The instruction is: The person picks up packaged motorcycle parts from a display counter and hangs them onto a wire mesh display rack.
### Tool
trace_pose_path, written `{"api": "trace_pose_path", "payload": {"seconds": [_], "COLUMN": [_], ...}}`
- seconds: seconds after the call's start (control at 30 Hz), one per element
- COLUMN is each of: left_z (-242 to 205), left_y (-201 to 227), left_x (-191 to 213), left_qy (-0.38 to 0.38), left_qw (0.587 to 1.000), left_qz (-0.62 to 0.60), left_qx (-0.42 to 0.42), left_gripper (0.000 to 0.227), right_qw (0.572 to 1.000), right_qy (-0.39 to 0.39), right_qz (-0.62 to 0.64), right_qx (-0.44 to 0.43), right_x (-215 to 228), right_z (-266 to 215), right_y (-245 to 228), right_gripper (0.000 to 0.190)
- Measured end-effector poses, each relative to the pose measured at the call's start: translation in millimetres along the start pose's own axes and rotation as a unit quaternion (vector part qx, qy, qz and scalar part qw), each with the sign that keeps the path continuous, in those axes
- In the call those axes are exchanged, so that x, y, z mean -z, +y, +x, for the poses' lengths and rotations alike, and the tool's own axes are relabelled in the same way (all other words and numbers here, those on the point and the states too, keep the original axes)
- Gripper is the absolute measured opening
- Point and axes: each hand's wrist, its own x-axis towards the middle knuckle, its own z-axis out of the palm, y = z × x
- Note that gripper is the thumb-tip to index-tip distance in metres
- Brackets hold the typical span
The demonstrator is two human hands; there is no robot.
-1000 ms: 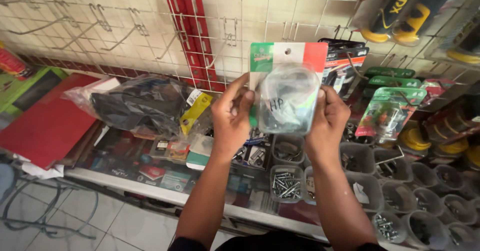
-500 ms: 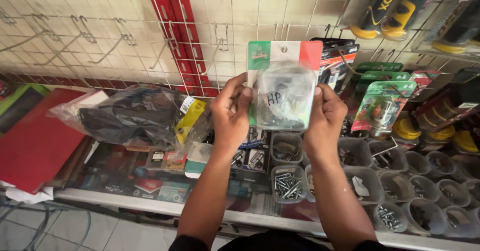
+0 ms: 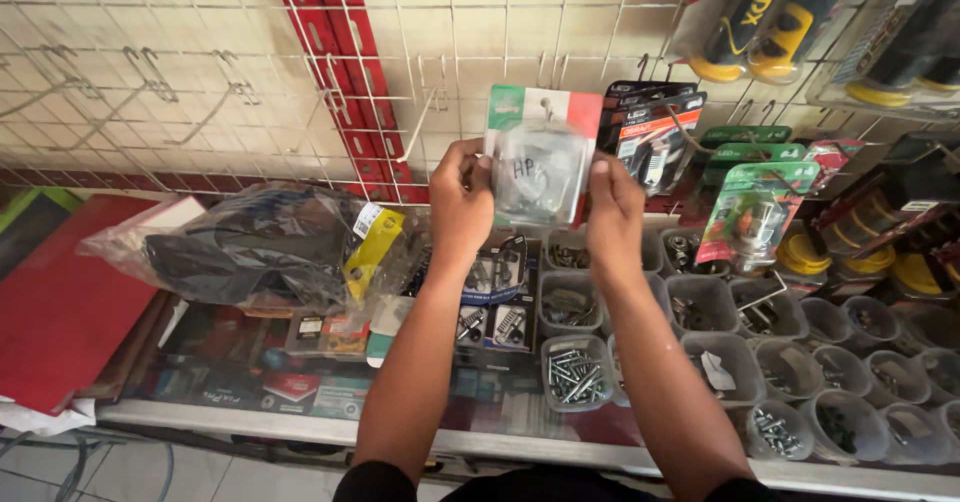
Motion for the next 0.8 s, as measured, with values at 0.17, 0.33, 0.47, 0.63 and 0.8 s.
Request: {"api": "trace_pose_path", "payload": {"seconds": [0.17,0.33,0.47,0.63,0.8], "left_z": [10.1,16.8,20.6,24.4,20.1], "left_y": [-18.7,-31.1,-40.1,-38.9,-21.9], "left_x": [-11.4,-21.7,-29.0,-30.3,-30.1], "left_qy": [0.040,0.057,0.062,0.066,0.104], "left_qw": [0.997,0.994,0.992,0.990,0.971], "left_qz": [0.061,0.086,0.100,0.123,0.177], "left_qx": [-0.017,-0.030,-0.042,-0.036,-0.121], "left_gripper": [0.010,0.006,0.006,0.006,0.006], "right_qw": [0.989,0.962,0.912,0.899,0.882], "right_qy": [-0.033,-0.045,-0.018,-0.021,-0.030], "right_qz": [-0.042,-0.189,-0.310,-0.334,-0.384], "right_qx": [0.138,0.191,0.267,0.283,0.272], "right_x": [-7.9,-19.9,-21.3,-18.3,-19.5], "right_z": [-15.7,-26.3,-27.7,-30.8,-25.4], "right_y": [5.1,4.9,7.8,6.0,5.7], "right_gripper": [0.061,0.083,0.090,0.090,0.088]}}
